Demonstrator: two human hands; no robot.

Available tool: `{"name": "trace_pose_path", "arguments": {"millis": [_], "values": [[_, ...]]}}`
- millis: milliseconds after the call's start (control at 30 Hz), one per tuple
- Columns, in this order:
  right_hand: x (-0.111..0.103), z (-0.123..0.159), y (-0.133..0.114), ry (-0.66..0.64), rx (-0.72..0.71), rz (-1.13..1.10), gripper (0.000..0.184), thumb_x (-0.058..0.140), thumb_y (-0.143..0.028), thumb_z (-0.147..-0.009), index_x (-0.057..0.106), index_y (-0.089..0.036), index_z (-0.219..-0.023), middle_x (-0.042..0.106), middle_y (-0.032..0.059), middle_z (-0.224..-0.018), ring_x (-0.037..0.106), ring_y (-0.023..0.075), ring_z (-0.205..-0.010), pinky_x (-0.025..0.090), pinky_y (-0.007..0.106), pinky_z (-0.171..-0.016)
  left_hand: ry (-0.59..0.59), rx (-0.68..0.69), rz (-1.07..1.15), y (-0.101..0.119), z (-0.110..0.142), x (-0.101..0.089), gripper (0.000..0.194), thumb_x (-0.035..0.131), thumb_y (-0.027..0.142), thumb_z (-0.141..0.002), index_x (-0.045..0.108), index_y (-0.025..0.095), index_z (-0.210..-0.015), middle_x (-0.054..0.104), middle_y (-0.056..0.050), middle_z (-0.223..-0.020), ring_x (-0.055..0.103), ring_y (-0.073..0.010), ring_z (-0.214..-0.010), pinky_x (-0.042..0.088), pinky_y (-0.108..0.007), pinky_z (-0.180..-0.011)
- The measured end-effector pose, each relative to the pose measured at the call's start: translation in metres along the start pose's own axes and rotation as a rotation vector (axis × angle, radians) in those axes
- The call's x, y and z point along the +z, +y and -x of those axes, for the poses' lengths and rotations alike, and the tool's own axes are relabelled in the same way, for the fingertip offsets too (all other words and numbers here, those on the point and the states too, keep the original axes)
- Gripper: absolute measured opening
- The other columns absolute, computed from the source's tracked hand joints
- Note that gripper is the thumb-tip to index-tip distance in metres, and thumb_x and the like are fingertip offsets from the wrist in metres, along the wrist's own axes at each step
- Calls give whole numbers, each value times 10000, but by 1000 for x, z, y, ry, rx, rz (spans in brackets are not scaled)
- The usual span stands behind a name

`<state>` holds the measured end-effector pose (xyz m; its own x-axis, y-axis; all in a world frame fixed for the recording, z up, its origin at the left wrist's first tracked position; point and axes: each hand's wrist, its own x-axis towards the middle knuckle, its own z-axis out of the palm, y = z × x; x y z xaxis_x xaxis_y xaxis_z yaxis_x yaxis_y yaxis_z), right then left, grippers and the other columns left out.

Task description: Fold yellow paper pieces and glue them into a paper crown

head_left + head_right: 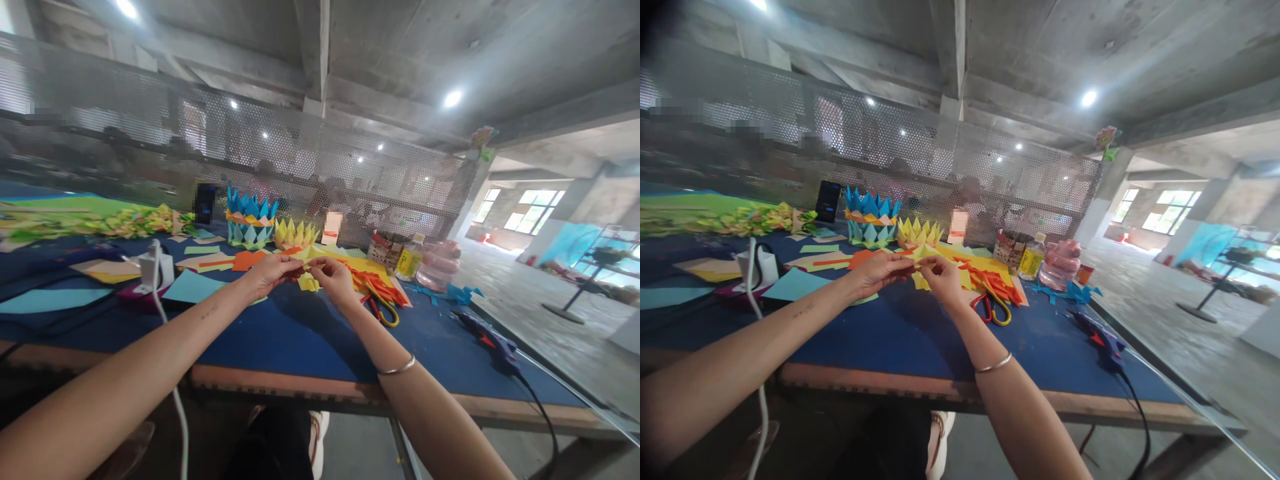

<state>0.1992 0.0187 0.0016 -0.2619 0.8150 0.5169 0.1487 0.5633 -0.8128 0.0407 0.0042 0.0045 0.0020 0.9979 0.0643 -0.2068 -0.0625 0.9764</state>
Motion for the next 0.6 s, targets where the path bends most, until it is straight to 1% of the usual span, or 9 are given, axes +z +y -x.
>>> {"name": "trace_pose_path", "arguments": {"millis": [100,200,267,333,433,600], "values": [[1,1,-1,48,23,-33,278,606,-305,-702,469,-196,-918,425,-100,-508,432,87,-482,322,202,-476,19,37,-47,-1,-1,0,128,747,233,-642,678,125,-628,666,-46,-635,587,-128,-617,439,-260,-641],[1,1,-2,61,84,-85,395,624,-407,-707,385,-209,-952,468,-96,-542,490,104,-512,357,208,-493,11,105,-100,-3,-2,0,184,760,287,-613,670,127,-620,656,-36,-620,578,-125,-606,436,-262,-640],[2,2,-3,77,115,-76,453,648,-461,-684,370,-214,-940,468,-99,-547,471,98,-490,349,206,-478,14,156,-156,-4,-2,0,217,761,329,-600,666,135,-619,653,-29,-614,575,-129,-600,436,-265,-627],[2,1,-3,96,142,-53,490,677,-471,-650,360,-218,-925,467,-103,-548,435,88,-462,339,202,-460,16,189,-203,-5,-3,0,238,757,359,-596,665,141,-623,650,-23,-606,574,-132,-595,435,-268,-621],[3,1,-2,114,156,-41,506,705,-423,-611,346,-222,-905,475,-109,-544,421,83,-448,343,201,-453,9,209,-217,-7,-3,0,260,754,383,-591,670,142,-643,648,-20,-604,572,-132,-590,432,-270,-619],[2,-1,2,137,125,-31,436,671,-345,-619,350,-225,-888,410,-134,-496,376,75,-424,294,192,-433,-9,198,-182,-7,-3,1,257,759,369,-596,673,132,-645,651,-32,-633,573,-134,-611,428,-268,-611]]}}
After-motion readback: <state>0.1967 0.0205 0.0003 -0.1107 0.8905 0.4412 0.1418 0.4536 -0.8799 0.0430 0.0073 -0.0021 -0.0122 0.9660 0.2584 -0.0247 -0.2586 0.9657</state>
